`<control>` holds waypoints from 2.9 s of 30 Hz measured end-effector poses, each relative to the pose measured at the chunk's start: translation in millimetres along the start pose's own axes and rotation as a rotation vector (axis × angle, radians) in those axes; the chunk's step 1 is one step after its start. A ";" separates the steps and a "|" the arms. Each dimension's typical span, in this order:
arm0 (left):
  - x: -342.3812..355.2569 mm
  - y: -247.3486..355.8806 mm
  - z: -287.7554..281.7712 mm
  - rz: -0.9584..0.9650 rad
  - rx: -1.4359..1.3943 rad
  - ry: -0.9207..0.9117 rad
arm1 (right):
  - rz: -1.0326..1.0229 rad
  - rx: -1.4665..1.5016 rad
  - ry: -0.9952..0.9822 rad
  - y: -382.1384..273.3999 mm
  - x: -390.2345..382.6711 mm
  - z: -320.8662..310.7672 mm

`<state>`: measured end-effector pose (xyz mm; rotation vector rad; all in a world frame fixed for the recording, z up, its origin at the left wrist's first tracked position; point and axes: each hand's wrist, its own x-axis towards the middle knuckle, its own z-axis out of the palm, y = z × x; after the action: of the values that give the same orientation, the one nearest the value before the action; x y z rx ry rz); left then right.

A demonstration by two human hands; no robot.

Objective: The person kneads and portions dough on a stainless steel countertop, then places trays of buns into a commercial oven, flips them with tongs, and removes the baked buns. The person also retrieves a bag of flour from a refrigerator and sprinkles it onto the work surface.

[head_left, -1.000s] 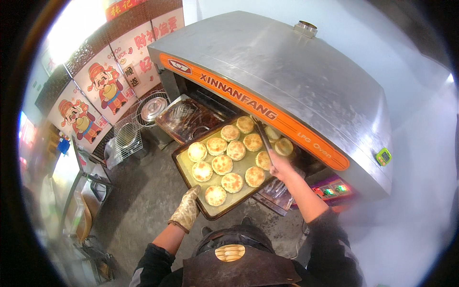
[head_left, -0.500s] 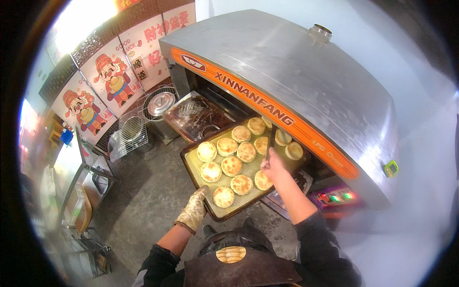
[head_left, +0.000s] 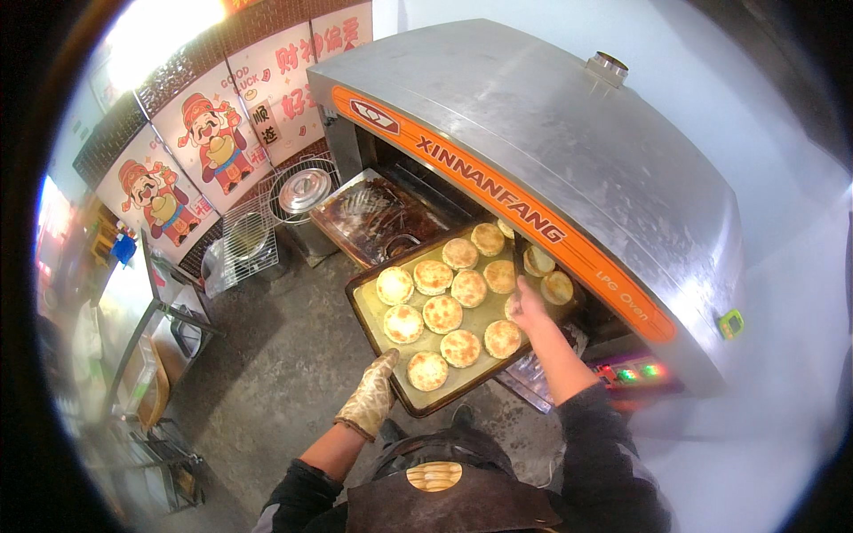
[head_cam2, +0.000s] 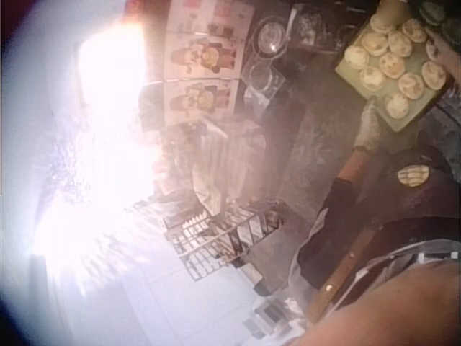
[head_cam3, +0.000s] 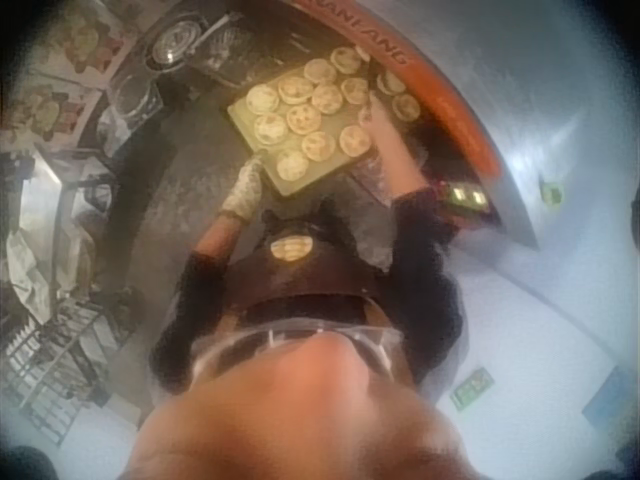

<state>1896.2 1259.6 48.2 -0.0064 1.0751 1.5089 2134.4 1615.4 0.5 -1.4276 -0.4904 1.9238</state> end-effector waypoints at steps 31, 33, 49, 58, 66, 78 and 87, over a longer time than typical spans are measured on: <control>12.5 -1.4 -12.4 -0.082 -0.090 -0.071 | 0.056 -0.434 0.139 17.2 -276.2 -147.6; 13.6 -3.9 -11.1 -0.082 -0.093 -0.063 | 0.143 -0.363 0.099 18.7 -271.6 -142.4; 5.5 -11.2 15.3 -0.008 -0.053 0.091 | 0.307 -0.367 -0.240 -44.6 -183.8 -216.6; 4.6 -20.9 30.2 0.086 -0.024 0.068 | 0.164 -0.542 -0.364 -64.3 -92.6 -186.9; 3.7 -20.8 36.8 0.090 0.046 0.164 | -0.303 -0.967 -0.323 -38.7 -51.4 -157.7; 4.9 -17.1 24.6 0.016 -0.095 0.092 | -1.298 -1.991 0.360 2.6 -143.5 -204.5; 14.9 -13.4 5.3 -0.031 -0.108 0.022 | -1.055 -1.893 0.485 58.0 -262.6 -219.5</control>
<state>1905.5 1272.4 34.9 -0.1144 1.0055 1.5399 2366.9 1367.2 70.4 -1.6969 -2.4330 -0.2025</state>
